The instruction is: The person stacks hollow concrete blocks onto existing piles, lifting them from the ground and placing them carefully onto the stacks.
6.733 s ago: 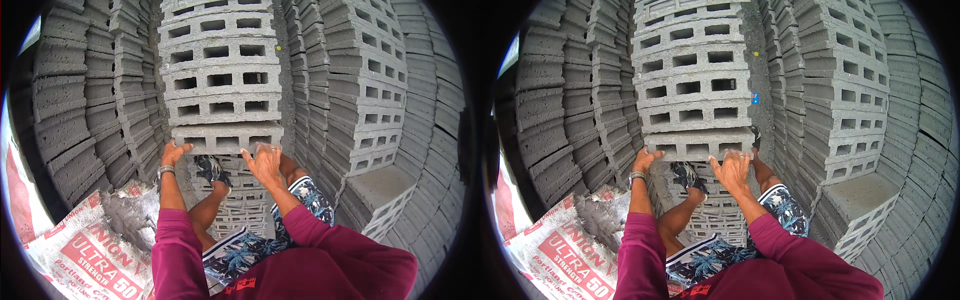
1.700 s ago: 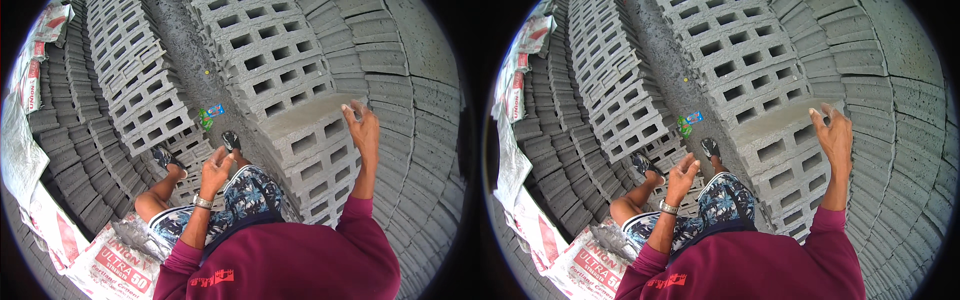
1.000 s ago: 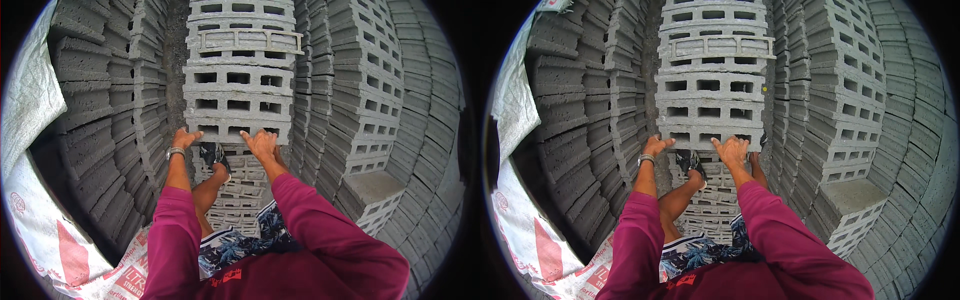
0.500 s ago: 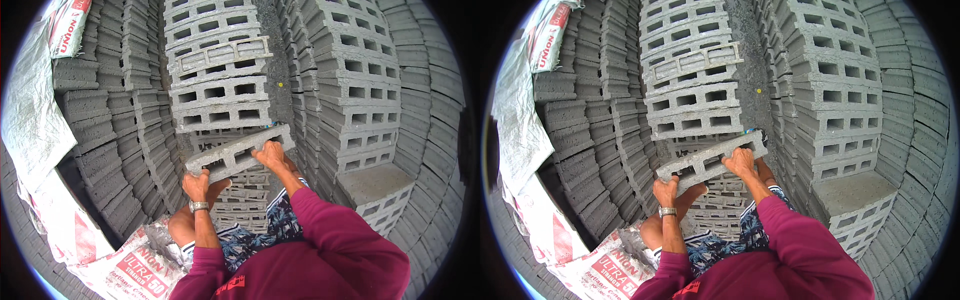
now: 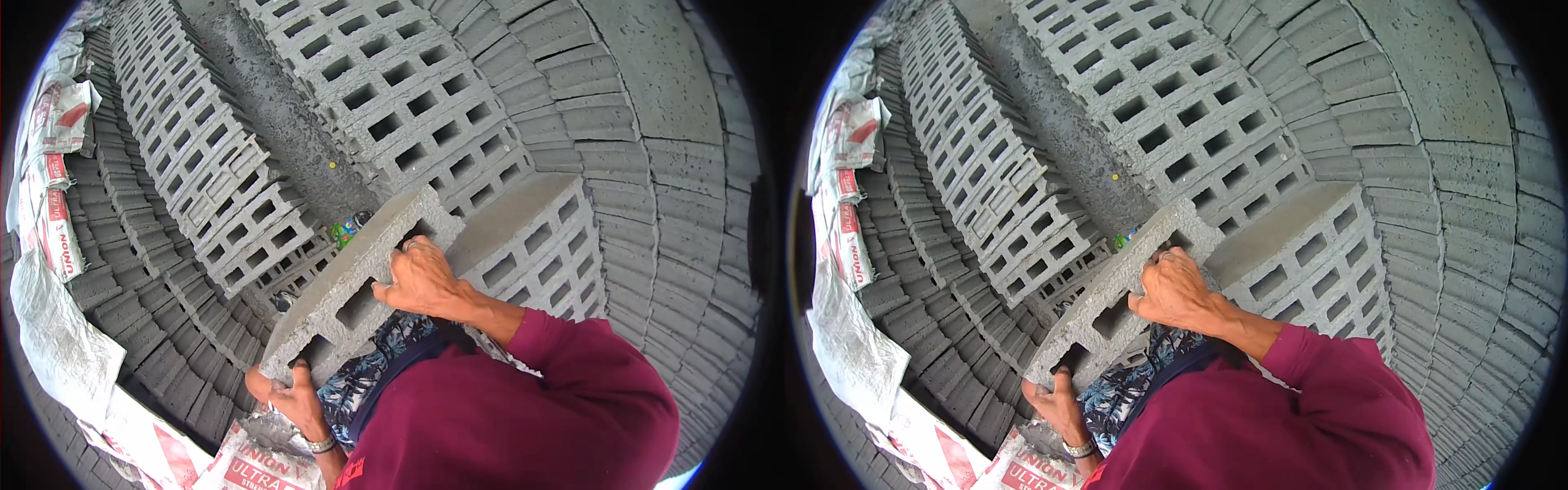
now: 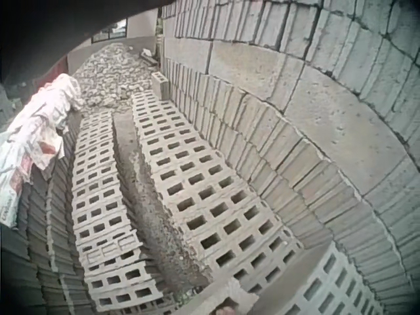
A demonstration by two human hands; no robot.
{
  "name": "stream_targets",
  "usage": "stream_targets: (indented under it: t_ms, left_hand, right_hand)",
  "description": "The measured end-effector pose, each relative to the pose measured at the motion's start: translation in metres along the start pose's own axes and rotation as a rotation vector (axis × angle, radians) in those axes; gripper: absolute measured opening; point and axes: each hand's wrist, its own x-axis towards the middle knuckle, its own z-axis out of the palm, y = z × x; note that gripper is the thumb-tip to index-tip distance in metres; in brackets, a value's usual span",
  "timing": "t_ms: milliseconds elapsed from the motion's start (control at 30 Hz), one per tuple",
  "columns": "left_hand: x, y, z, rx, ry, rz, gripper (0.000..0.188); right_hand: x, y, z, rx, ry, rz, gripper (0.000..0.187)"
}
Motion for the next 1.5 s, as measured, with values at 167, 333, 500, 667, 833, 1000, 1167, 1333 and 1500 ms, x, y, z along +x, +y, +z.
stream_targets:
  t_ms: [167,333,500,667,833,1000,1167,1333,1500]
  left_hand:
    - [-0.013,0.038,0.089,0.046,-0.173,0.119,0.038]
    - [-0.034,0.049,0.205,0.092,-0.254,0.143,0.051]
    - [-0.063,0.030,0.279,0.103,-0.306,0.173,0.049]
    - [-0.092,0.057,0.292,0.261,-0.373,0.193,0.056]
    - [-0.085,0.048,0.288,0.356,-0.444,0.242,0.066]
    - [-0.041,0.038,0.253,0.040,-0.851,0.241,0.049]
    - [0.100,-0.074,0.174,-0.117,-0.597,0.066,0.058]
    - [0.268,-0.153,0.076,0.116,-0.154,0.034,0.051]
    - [0.392,-0.230,0.012,0.362,0.020,-0.183,0.082]
  right_hand:
    - [-0.015,0.073,-0.075,-0.109,0.131,0.149,0.044]
    - [-0.027,0.173,-0.122,-0.260,0.202,0.272,0.044]
    - [-0.032,0.221,-0.152,-0.273,0.080,0.478,0.042]
    - [-0.054,0.276,-0.135,-0.299,0.177,0.477,0.053]
    - [-0.047,0.268,-0.144,-0.252,0.028,0.574,0.061]
    - [-0.065,0.260,-0.138,-0.569,0.258,0.435,0.058]
    - [-0.011,0.112,-0.117,-0.266,0.615,0.395,0.037]
    - [0.083,0.001,0.037,0.326,0.226,0.160,0.031]
    - [0.166,-0.039,0.263,0.051,-0.007,-0.069,0.045]
